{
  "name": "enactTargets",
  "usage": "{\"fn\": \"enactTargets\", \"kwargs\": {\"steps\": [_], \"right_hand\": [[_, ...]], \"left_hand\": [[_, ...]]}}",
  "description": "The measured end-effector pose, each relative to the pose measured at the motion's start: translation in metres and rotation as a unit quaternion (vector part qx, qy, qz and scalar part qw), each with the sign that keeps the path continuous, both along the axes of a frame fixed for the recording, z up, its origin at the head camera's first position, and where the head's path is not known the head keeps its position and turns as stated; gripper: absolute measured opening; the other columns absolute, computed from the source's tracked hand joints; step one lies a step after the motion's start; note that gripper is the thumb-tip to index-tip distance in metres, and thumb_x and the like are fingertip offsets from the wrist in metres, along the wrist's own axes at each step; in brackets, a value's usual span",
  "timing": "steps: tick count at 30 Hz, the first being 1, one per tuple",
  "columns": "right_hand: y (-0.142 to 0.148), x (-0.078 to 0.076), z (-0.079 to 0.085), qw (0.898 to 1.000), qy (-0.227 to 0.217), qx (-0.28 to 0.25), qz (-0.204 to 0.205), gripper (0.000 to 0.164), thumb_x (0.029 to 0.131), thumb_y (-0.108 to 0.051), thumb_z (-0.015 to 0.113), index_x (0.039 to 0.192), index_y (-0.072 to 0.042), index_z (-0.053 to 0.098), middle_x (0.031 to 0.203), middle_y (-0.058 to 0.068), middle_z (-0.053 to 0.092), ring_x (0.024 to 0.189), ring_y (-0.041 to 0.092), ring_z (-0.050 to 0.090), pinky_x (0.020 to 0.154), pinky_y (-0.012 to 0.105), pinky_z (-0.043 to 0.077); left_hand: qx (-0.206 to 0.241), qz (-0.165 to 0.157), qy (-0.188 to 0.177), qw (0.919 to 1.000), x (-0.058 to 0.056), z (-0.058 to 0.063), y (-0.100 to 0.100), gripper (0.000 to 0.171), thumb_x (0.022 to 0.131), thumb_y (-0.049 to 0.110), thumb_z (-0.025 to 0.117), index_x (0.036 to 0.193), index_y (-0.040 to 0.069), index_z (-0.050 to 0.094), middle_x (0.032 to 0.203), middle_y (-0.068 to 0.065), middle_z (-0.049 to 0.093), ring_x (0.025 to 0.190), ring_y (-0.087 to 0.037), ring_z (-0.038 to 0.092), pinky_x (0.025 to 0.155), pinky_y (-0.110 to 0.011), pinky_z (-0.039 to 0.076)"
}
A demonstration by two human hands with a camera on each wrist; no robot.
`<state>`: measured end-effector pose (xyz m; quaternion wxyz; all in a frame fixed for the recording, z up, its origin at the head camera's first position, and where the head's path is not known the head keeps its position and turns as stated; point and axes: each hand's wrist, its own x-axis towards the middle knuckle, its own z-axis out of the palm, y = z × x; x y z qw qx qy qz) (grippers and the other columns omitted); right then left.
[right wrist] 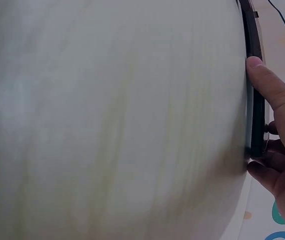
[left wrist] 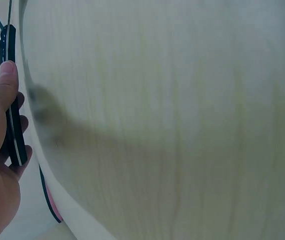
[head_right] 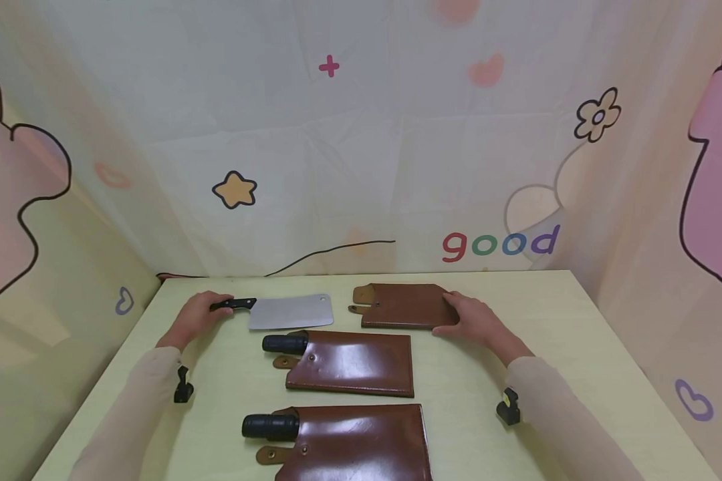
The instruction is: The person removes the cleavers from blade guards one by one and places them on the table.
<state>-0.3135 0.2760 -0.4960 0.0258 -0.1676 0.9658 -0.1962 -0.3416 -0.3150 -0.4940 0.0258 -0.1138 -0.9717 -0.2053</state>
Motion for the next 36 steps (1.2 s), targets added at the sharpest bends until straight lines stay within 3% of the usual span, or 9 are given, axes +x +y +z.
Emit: {"fn": "enactTargets", "kwargs": {"steps": [10,19,28,36], "right_hand": [[0.003,0.0,-0.005,1.0,0.0,0.007,0.003,0.098,0.084,-0.052,0.081,0.15,0.008,0.042,0.151,0.033,0.044,0.136,0.052,0.045,0.108,0.062,0.039],[0.002,0.005,0.0,1.0,0.002,0.01,0.004,0.092,0.088,-0.051,0.077,0.151,0.006,0.042,0.155,0.032,0.038,0.138,0.053,0.041,0.109,0.063,0.038],[-0.002,0.02,0.021,0.998,0.061,-0.004,0.025,0.085,0.093,-0.056,0.069,0.15,0.002,0.046,0.155,0.03,0.04,0.137,0.052,0.043,0.108,0.065,0.037],[-0.021,0.04,0.029,0.997,0.068,-0.022,0.027,0.086,0.092,-0.057,0.07,0.152,-0.002,0.045,0.157,0.024,0.042,0.137,0.048,0.046,0.108,0.063,0.039]], "left_hand": [[0.003,0.005,-0.018,0.9998,-0.002,-0.005,0.002,0.043,0.097,0.019,0.072,0.134,-0.001,0.065,0.125,-0.026,0.066,0.117,-0.043,0.06,0.101,-0.055,0.045],[0.009,0.005,0.006,0.9999,0.002,-0.002,0.0,0.055,0.098,0.025,0.07,0.143,-0.005,0.054,0.139,-0.028,0.058,0.131,-0.048,0.05,0.109,-0.06,0.038],[0.073,-0.029,0.059,0.9952,0.018,0.013,0.009,0.052,0.103,0.031,0.064,0.141,-0.002,0.056,0.138,-0.024,0.059,0.132,-0.044,0.049,0.111,-0.059,0.035],[0.086,-0.061,0.057,0.9928,0.04,0.017,0.038,0.055,0.1,0.036,0.067,0.142,0.001,0.057,0.141,-0.02,0.059,0.135,-0.041,0.049,0.111,-0.059,0.036]]}}
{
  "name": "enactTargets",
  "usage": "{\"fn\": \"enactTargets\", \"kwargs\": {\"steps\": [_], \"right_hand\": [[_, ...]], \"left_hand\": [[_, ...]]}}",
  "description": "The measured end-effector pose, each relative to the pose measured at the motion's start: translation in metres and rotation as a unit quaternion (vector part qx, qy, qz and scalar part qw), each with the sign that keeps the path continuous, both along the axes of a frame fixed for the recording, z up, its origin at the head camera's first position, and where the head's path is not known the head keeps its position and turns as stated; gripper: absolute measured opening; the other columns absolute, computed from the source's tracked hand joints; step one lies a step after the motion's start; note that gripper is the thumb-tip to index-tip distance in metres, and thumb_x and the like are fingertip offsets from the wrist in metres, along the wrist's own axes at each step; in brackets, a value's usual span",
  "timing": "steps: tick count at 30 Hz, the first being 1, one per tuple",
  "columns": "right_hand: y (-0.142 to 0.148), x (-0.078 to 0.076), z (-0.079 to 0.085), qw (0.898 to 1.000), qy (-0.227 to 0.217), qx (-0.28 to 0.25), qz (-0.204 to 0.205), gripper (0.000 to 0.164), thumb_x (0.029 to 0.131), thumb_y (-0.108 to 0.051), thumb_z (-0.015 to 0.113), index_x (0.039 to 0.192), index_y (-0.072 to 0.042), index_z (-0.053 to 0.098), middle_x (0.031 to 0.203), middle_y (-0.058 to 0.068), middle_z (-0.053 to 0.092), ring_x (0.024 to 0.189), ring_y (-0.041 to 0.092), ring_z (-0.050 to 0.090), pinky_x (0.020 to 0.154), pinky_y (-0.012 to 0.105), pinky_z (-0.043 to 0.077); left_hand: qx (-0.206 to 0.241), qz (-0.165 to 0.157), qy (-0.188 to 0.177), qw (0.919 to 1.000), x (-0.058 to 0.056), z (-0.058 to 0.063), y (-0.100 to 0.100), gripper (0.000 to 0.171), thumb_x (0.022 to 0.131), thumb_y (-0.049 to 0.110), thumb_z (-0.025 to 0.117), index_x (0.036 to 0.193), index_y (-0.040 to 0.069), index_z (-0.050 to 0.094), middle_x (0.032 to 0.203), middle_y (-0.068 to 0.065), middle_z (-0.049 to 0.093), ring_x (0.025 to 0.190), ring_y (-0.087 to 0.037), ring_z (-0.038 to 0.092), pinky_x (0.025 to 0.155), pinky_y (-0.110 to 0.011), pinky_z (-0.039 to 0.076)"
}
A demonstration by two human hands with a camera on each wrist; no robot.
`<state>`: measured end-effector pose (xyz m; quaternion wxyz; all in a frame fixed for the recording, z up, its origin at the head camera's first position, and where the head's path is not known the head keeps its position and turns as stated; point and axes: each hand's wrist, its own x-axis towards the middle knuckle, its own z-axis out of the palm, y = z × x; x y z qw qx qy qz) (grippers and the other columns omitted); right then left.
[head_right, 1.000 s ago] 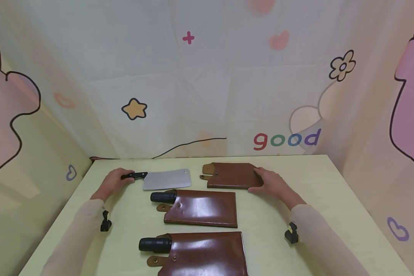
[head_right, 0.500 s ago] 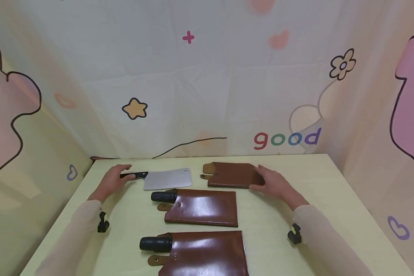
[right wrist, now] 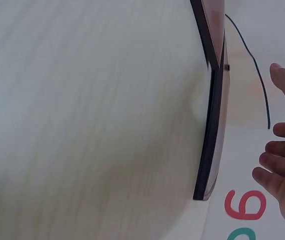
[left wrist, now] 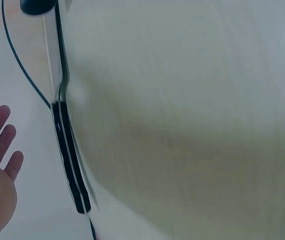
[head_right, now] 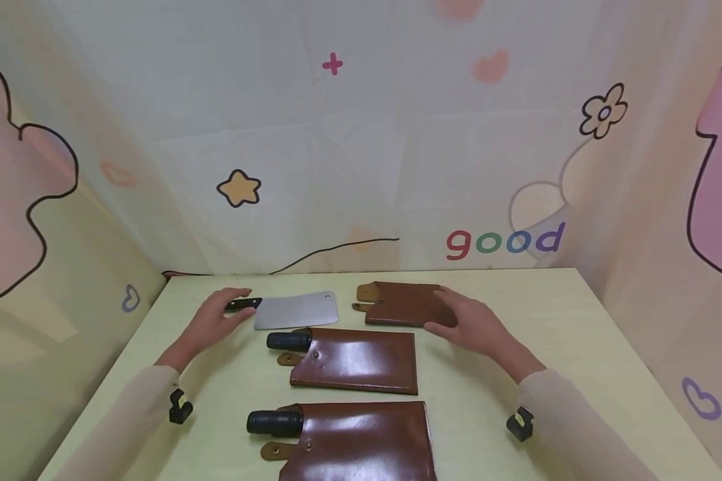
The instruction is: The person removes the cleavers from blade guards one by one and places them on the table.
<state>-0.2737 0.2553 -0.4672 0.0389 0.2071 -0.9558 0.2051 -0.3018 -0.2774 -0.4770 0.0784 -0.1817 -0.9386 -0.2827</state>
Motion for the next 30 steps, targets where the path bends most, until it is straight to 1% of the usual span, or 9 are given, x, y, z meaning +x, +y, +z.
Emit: {"fn": "enactTargets", "kwargs": {"steps": [3,6,10,16,18,22,27,30], "right_hand": [[-0.006,0.008,0.0,1.0,-0.003,-0.011,0.004,0.085,0.091,-0.057,0.071,0.152,-0.003,0.046,0.157,0.023,0.042,0.137,0.047,0.048,0.107,0.063,0.041],[-0.01,0.015,0.0,1.0,-0.006,-0.02,0.01,0.087,0.09,-0.061,0.07,0.152,-0.004,0.047,0.157,0.022,0.043,0.135,0.047,0.05,0.105,0.063,0.042],[-0.016,0.023,-0.003,1.0,-0.001,-0.019,0.02,0.089,0.089,-0.064,0.069,0.152,-0.006,0.047,0.157,0.019,0.045,0.132,0.044,0.054,0.103,0.062,0.045],[-0.024,0.035,-0.009,0.999,0.006,-0.013,0.042,0.088,0.087,-0.059,0.075,0.152,-0.007,0.048,0.156,0.017,0.046,0.133,0.041,0.055,0.102,0.06,0.047],[-0.027,0.039,-0.012,0.999,0.004,-0.01,0.052,0.088,0.086,-0.059,0.076,0.152,-0.007,0.048,0.156,0.017,0.046,0.132,0.041,0.056,0.1,0.059,0.048],[-0.033,0.044,-0.017,0.997,-0.006,0.003,0.07,0.091,0.085,-0.063,0.074,0.153,-0.008,0.047,0.156,0.018,0.046,0.13,0.04,0.058,0.098,0.057,0.05],[-0.038,0.048,-0.021,0.996,-0.014,0.006,0.089,0.092,0.084,-0.066,0.073,0.152,-0.007,0.048,0.155,0.016,0.048,0.132,0.037,0.056,0.101,0.054,0.049],[-0.041,0.049,-0.023,0.995,-0.017,0.008,0.094,0.094,0.083,-0.068,0.072,0.152,-0.008,0.048,0.154,0.015,0.05,0.133,0.036,0.056,0.103,0.053,0.049]], "left_hand": [[0.002,-0.013,-0.012,0.9998,0.008,-0.001,0.01,0.058,0.099,0.04,0.068,0.143,0.004,0.056,0.142,-0.017,0.058,0.136,-0.039,0.048,0.112,-0.06,0.036],[0.006,-0.028,-0.019,0.9994,0.016,-0.002,0.019,0.059,0.098,0.042,0.068,0.143,0.005,0.057,0.142,-0.015,0.059,0.136,-0.038,0.049,0.111,-0.06,0.037],[0.008,-0.047,-0.025,0.9985,0.024,-0.005,0.028,0.059,0.097,0.042,0.07,0.142,0.005,0.058,0.142,-0.013,0.06,0.136,-0.037,0.049,0.11,-0.06,0.038],[0.007,-0.073,-0.039,0.9965,0.034,-0.005,0.039,0.06,0.096,0.041,0.071,0.143,0.006,0.057,0.143,-0.012,0.06,0.138,-0.038,0.048,0.112,-0.059,0.036],[0.006,-0.084,-0.044,0.9955,0.037,-0.006,0.043,0.061,0.097,0.041,0.07,0.144,0.006,0.057,0.144,-0.013,0.059,0.138,-0.037,0.048,0.112,-0.058,0.037],[-0.002,-0.108,-0.047,0.993,0.04,-0.008,0.048,0.06,0.097,0.037,0.071,0.145,0.004,0.055,0.144,-0.013,0.059,0.137,-0.036,0.05,0.112,-0.055,0.039],[-0.014,-0.128,-0.041,0.9908,0.042,-0.011,0.052,0.058,0.097,0.036,0.071,0.143,0.003,0.057,0.142,-0.014,0.061,0.134,-0.036,0.053,0.111,-0.054,0.041],[-0.012,-0.139,-0.042,0.9893,0.043,-0.012,0.055,0.056,0.097,0.035,0.071,0.141,0.002,0.059,0.139,-0.015,0.062,0.131,-0.036,0.056,0.109,-0.054,0.043]]}}
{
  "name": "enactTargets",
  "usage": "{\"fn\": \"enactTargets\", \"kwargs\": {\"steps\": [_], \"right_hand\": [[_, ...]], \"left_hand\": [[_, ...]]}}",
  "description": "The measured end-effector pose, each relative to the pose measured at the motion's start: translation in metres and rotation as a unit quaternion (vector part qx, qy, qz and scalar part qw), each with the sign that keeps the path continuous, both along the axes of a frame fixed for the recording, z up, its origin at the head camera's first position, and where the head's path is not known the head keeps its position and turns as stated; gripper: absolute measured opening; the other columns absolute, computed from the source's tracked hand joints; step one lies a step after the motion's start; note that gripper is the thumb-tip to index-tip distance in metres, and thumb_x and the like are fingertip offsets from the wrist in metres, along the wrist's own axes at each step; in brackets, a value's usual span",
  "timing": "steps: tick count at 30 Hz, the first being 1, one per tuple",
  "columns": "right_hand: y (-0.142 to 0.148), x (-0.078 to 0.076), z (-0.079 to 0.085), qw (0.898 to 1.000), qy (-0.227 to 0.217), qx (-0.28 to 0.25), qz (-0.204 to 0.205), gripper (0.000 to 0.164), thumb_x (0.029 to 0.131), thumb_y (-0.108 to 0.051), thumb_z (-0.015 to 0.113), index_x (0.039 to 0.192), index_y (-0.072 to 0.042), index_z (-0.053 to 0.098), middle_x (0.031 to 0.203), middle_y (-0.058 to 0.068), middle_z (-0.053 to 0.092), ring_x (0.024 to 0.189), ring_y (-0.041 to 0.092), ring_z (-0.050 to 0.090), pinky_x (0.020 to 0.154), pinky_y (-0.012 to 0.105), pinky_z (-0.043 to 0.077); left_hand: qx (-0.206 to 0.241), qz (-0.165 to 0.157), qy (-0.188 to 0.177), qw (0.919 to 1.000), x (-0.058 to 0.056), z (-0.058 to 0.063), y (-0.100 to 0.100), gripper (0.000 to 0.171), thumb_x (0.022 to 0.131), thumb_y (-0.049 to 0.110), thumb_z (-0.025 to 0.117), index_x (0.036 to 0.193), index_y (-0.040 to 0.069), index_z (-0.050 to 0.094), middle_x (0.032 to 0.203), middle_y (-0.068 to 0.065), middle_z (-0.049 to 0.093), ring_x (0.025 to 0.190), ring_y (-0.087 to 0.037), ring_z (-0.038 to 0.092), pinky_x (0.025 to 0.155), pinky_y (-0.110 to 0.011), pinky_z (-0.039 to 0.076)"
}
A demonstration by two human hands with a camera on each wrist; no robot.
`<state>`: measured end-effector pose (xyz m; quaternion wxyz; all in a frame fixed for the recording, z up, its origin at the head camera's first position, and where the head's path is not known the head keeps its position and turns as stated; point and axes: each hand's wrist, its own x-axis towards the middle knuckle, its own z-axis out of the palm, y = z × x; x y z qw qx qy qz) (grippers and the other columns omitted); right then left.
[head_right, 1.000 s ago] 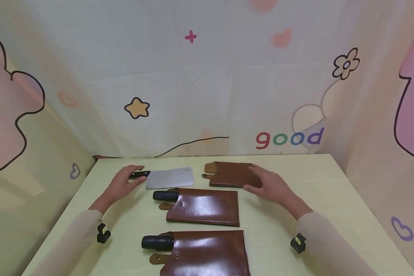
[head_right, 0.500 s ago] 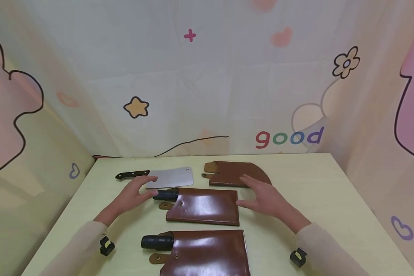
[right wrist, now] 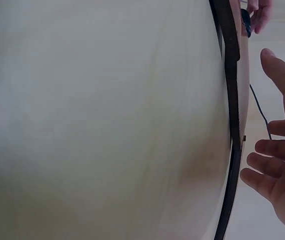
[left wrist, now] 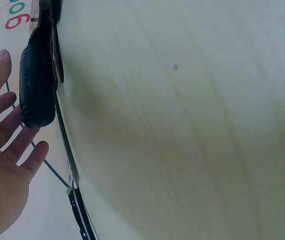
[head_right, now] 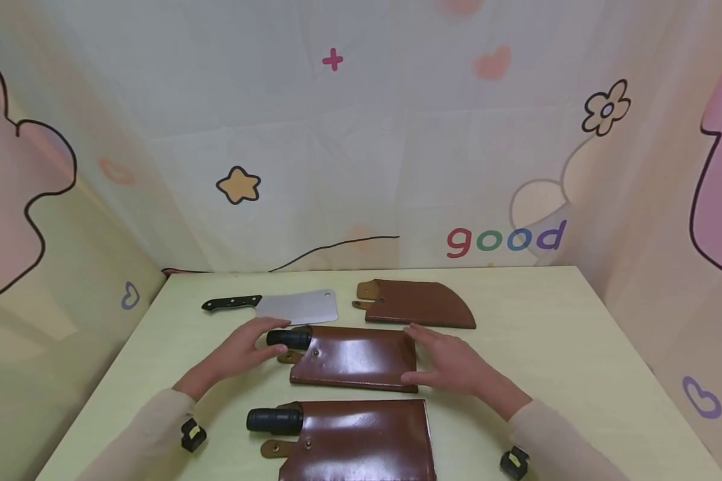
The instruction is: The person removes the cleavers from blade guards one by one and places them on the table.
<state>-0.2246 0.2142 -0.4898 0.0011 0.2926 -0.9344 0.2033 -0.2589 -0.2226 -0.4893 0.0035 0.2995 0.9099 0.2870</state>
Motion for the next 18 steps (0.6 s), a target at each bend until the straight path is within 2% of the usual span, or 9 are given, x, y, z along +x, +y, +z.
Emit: {"fn": "enactTargets", "kwargs": {"steps": [3,11,18], "right_hand": [[-0.002,0.0,0.0,1.0,-0.006,0.011,0.003,0.097,0.082,-0.072,0.07,0.153,-0.01,0.047,0.154,0.015,0.05,0.133,0.035,0.056,0.104,0.052,0.048],[-0.006,-0.002,0.002,0.999,-0.023,0.037,0.02,0.107,0.078,-0.079,0.068,0.156,-0.012,0.042,0.157,0.016,0.046,0.133,0.037,0.055,0.103,0.053,0.048],[-0.012,-0.005,0.004,0.997,-0.045,0.055,0.029,0.113,0.074,-0.075,0.076,0.158,-0.012,0.037,0.16,0.019,0.04,0.133,0.041,0.054,0.101,0.056,0.049]], "left_hand": [[0.0,-0.007,-0.006,1.0,-0.001,-0.001,0.002,0.054,0.098,0.034,0.071,0.139,0.001,0.06,0.137,-0.016,0.064,0.128,-0.035,0.058,0.106,-0.053,0.045],[-0.012,-0.001,-0.012,0.9999,-0.001,-0.003,0.003,0.051,0.098,0.034,0.07,0.138,0.004,0.061,0.135,-0.015,0.064,0.124,-0.032,0.059,0.102,-0.051,0.048],[-0.009,-0.007,-0.006,0.9999,-0.004,-0.005,0.005,0.047,0.098,0.032,0.071,0.136,0.006,0.062,0.132,-0.013,0.065,0.12,-0.029,0.06,0.098,-0.049,0.048]]}}
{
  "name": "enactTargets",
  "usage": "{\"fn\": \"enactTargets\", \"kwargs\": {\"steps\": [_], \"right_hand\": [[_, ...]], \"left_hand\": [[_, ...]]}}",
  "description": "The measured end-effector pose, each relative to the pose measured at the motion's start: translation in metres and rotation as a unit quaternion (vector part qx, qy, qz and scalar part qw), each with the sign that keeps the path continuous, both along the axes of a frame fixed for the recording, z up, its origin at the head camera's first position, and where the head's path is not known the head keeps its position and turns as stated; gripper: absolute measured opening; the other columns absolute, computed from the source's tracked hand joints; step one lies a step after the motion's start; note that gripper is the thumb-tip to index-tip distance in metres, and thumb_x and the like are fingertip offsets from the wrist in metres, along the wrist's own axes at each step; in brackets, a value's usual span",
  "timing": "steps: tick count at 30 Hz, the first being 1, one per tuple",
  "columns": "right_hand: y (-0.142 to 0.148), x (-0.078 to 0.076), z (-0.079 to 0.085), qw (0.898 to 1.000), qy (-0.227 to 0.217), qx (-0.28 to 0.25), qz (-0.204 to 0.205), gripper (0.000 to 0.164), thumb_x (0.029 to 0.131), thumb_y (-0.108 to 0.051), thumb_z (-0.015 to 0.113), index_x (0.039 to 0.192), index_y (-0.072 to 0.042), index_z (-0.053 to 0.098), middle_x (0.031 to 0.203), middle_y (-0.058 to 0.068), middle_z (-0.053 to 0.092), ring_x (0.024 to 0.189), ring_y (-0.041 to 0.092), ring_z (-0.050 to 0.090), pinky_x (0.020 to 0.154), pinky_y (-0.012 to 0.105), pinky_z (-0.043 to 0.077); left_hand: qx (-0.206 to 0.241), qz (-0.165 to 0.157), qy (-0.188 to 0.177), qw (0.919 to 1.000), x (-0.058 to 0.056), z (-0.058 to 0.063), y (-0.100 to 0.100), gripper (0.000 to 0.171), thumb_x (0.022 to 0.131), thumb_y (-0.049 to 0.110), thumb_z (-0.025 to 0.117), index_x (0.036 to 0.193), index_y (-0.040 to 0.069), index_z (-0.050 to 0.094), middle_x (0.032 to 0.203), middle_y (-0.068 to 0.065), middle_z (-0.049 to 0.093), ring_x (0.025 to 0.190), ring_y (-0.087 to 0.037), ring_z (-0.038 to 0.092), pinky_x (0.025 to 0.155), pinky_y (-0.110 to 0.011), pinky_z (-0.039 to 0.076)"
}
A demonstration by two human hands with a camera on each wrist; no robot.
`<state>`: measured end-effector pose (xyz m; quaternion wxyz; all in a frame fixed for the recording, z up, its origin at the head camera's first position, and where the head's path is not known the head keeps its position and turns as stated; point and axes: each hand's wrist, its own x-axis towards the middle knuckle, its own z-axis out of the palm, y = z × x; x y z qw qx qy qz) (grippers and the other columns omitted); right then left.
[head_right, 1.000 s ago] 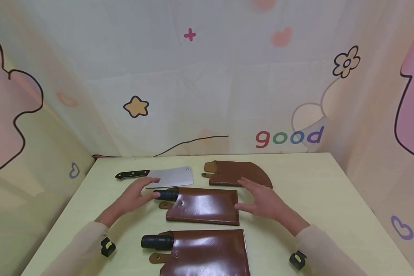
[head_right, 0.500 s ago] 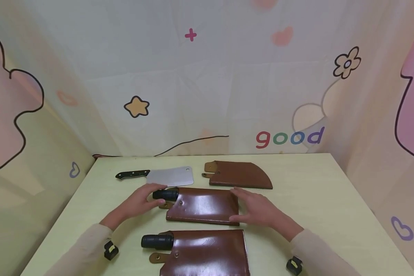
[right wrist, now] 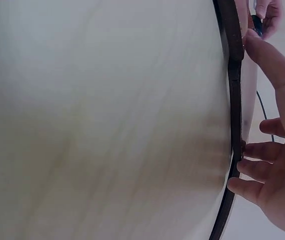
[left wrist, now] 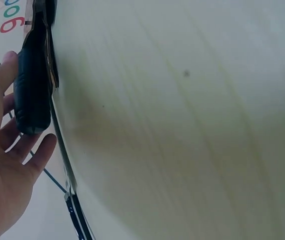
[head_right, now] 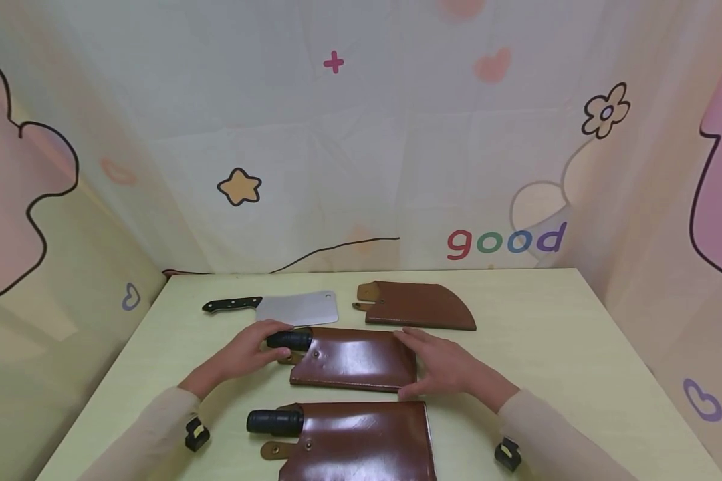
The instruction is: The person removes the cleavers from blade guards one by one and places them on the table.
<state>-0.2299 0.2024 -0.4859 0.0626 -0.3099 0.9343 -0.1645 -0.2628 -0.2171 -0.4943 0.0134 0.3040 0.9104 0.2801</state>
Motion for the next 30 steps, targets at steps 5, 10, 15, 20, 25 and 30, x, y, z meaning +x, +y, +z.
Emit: {"fn": "enactTargets", "kwargs": {"steps": [5,10,15,20,25,30], "right_hand": [[-0.003,-0.001,0.0,1.0,-0.002,0.008,0.007,0.114,0.073,-0.071,0.079,0.159,-0.01,0.035,0.16,0.022,0.038,0.135,0.042,0.052,0.1,0.057,0.049],[-0.005,-0.004,-0.001,1.0,-0.004,0.017,0.016,0.113,0.074,-0.068,0.081,0.159,-0.011,0.034,0.16,0.022,0.036,0.138,0.042,0.049,0.1,0.056,0.049],[-0.006,-0.007,-0.001,0.999,-0.012,0.021,0.021,0.114,0.073,-0.067,0.082,0.16,-0.012,0.032,0.16,0.024,0.034,0.14,0.043,0.045,0.102,0.058,0.048],[-0.007,-0.009,0.0,0.999,-0.014,0.028,0.019,0.116,0.072,-0.07,0.081,0.16,-0.012,0.032,0.159,0.024,0.036,0.138,0.044,0.047,0.103,0.058,0.046],[-0.008,-0.01,-0.001,0.999,-0.009,0.035,0.015,0.114,0.072,-0.071,0.08,0.158,-0.012,0.035,0.157,0.023,0.039,0.135,0.043,0.05,0.103,0.058,0.046],[-0.009,-0.011,0.0,0.999,-0.003,0.042,0.011,0.114,0.071,-0.07,0.08,0.157,-0.01,0.037,0.156,0.023,0.041,0.134,0.043,0.052,0.103,0.058,0.046]], "left_hand": [[0.0,-0.001,-0.004,1.0,-0.002,-0.001,0.003,0.046,0.098,0.03,0.072,0.135,0.005,0.063,0.129,-0.012,0.065,0.116,-0.028,0.061,0.095,-0.046,0.049],[-0.008,0.002,-0.009,0.9999,-0.003,-0.003,0.006,0.048,0.097,0.03,0.072,0.137,0.004,0.062,0.128,-0.012,0.065,0.113,-0.026,0.06,0.095,-0.045,0.049],[-0.015,0.01,-0.012,0.9998,-0.003,-0.003,0.01,0.049,0.096,0.026,0.073,0.137,0.003,0.061,0.126,-0.015,0.064,0.113,-0.029,0.06,0.095,-0.047,0.049],[-0.03,0.013,0.005,0.9995,-0.003,-0.003,0.012,0.045,0.096,0.021,0.073,0.134,0.0,0.062,0.121,-0.016,0.065,0.11,-0.03,0.06,0.093,-0.048,0.049],[-0.044,0.005,0.025,0.9987,-0.004,-0.003,0.011,0.042,0.098,0.022,0.071,0.133,0.0,0.063,0.117,-0.015,0.066,0.104,-0.027,0.06,0.088,-0.045,0.049],[-0.052,0.005,0.03,0.9982,-0.001,0.001,0.012,0.04,0.098,0.022,0.07,0.13,0.0,0.064,0.117,-0.015,0.067,0.104,-0.028,0.061,0.089,-0.045,0.049]]}}
